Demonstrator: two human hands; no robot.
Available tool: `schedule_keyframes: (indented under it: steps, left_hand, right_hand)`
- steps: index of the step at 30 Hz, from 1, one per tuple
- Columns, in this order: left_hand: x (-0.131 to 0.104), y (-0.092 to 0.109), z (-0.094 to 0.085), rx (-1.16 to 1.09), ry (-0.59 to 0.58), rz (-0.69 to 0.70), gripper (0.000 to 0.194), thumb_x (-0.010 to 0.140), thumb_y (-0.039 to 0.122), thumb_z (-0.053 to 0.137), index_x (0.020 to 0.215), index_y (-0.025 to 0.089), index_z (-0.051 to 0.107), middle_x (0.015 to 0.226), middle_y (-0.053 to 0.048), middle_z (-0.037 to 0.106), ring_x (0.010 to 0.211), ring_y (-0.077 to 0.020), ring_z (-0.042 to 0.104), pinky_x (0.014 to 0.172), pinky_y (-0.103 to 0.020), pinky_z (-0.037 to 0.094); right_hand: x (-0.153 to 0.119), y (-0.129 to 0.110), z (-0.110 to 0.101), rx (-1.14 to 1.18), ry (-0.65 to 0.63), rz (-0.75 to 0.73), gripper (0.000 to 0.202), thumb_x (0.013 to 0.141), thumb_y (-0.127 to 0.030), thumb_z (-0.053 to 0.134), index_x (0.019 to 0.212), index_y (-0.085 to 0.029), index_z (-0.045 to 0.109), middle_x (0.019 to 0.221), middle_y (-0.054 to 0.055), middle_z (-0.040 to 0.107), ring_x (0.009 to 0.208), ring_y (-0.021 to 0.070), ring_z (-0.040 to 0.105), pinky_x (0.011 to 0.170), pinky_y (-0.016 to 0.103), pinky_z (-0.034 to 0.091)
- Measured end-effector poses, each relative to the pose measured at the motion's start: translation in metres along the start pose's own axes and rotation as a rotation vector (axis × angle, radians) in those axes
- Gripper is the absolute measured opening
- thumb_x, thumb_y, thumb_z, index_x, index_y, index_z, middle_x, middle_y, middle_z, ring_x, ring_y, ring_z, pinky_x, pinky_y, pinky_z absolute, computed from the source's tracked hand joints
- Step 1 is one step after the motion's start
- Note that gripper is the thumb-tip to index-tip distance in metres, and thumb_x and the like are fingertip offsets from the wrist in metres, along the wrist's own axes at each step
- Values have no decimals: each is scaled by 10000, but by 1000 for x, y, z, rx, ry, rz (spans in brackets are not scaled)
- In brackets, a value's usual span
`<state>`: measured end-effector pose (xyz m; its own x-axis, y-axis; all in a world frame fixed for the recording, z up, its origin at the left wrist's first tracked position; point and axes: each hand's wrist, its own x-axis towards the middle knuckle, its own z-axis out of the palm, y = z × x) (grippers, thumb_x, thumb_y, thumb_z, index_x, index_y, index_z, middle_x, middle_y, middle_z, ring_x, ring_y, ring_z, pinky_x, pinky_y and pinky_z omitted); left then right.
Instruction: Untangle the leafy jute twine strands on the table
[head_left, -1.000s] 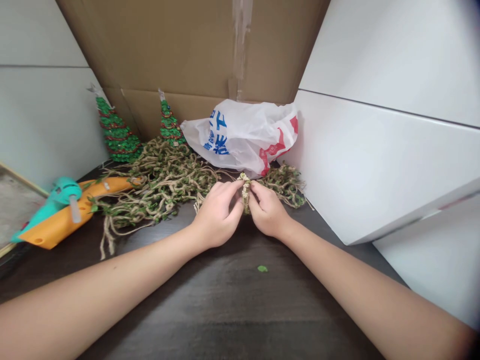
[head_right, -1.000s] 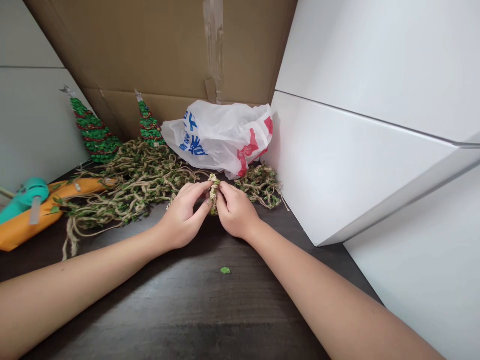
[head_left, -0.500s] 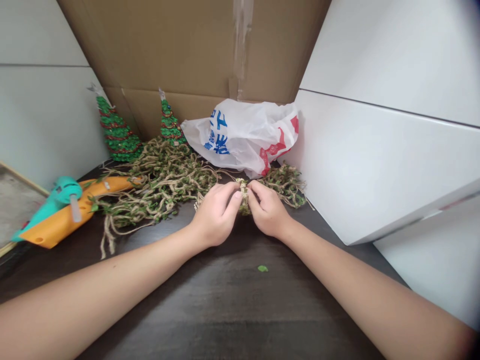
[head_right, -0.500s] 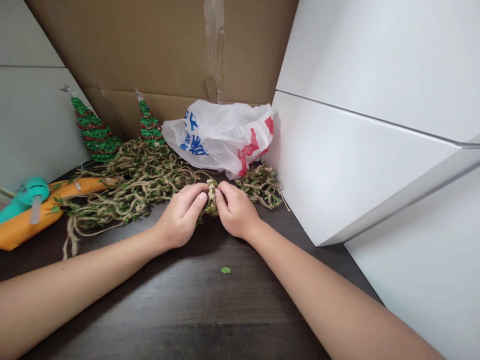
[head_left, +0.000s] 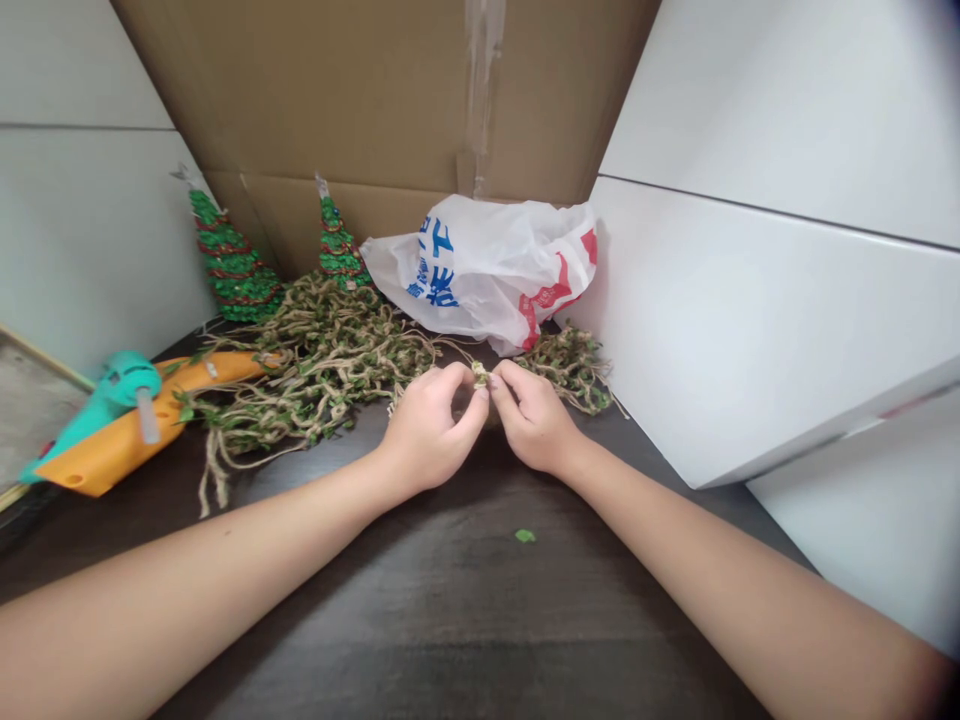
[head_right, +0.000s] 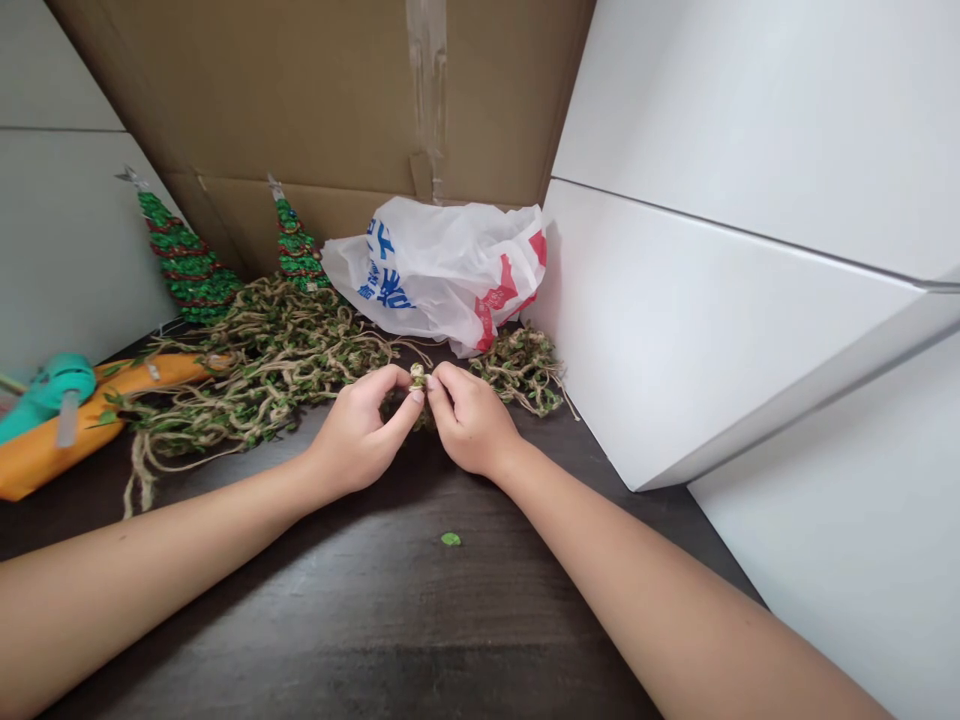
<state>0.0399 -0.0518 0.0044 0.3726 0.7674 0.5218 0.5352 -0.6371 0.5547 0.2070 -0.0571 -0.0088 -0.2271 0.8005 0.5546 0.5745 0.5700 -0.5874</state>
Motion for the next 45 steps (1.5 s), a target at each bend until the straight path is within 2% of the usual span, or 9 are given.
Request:
schedule_keyframes:
  steps: [8, 14, 19, 25, 29, 32, 37, 41, 45]
  left_hand:
    - [2, 0, 2, -64, -84, 94, 212, 889, 217, 484, 696, 208, 396, 729, -4, 480, 716, -164, 455, 690, -316, 385]
    - [2, 0, 1, -114, -108, 98, 214, 887, 196, 482, 693, 205, 392, 728, 1, 466, 708, -155, 448, 685, -306, 376]
    - [2, 1, 1, -95, -119, 102, 230, 910, 219, 486, 696, 199, 405, 732, 0, 472, 715, -154, 455, 690, -304, 383]
    - [1, -1, 0, 6, -145, 50, 362, 1010, 377, 393, 700, 195, 431, 716, -9, 506, 709, -167, 490, 688, -316, 391]
    - [0, -4, 3, -9, -95, -36, 171, 983, 301, 427, 966, 178, 545, 911, -49, 642, 848, -200, 592, 779, -341, 447]
    - [0, -6, 5, -67, -96, -8, 282, 869, 124, 466, 1137, 167, 544, 1123, -79, 662, 1042, -213, 611, 926, -353, 458]
    - [2, -4, 4, -9, -170, 10, 102, 893, 197, 479, 911, 173, 577, 880, -43, 655, 827, -193, 597, 783, -332, 454]
    - [2, -1, 3, 39, -184, 16, 154, 920, 227, 465, 774, 188, 496, 744, -10, 586, 705, -160, 531, 682, -300, 393]
    - [2, 0, 2, 52, -143, -14, 203, 930, 236, 454, 732, 196, 436, 688, 8, 545, 651, -144, 489, 634, -285, 345]
  right_hand:
    - [-1, -1, 0, 18, 7, 11, 259, 1027, -324, 375, 788, -230, 409, 731, -12, 503, 676, 148, 505, 668, 299, 384]
    - [-1, -1, 0, 69, 37, 38, 146, 1015, -313, 423, 1084, -222, 513, 951, 35, 647, 856, 170, 620, 780, 302, 463]
    - [0, -2, -1, 70, 20, -6, 184, 1024, -296, 407, 937, -212, 545, 862, 16, 627, 793, 150, 601, 761, 285, 450]
    - [-1, -1, -1, 54, 26, 1, 213, 1024, -302, 409, 847, -213, 486, 762, -10, 547, 701, 135, 527, 693, 280, 398]
    - [-1, -1, 0, 43, 11, 4, 265, 1032, -314, 389, 790, -216, 435, 718, -21, 486, 668, 130, 479, 664, 282, 363]
    - [-1, -1, 0, 26, 6, 9, 299, 1034, -323, 377, 755, -218, 394, 691, -27, 455, 636, 126, 441, 643, 284, 337]
    - [0, 0, 1, 11, -1, 7, 341, 1032, -334, 373, 712, -221, 334, 663, -32, 422, 607, 121, 406, 622, 287, 311]
    - [0, 0, 0, 15, -3, 29, 342, 1031, -350, 372, 715, -222, 345, 659, -30, 442, 613, 125, 430, 623, 288, 319]
    - [-1, -2, -2, 54, 2, 45, 228, 1016, -370, 417, 855, -217, 473, 744, -13, 548, 697, 141, 518, 684, 283, 385]
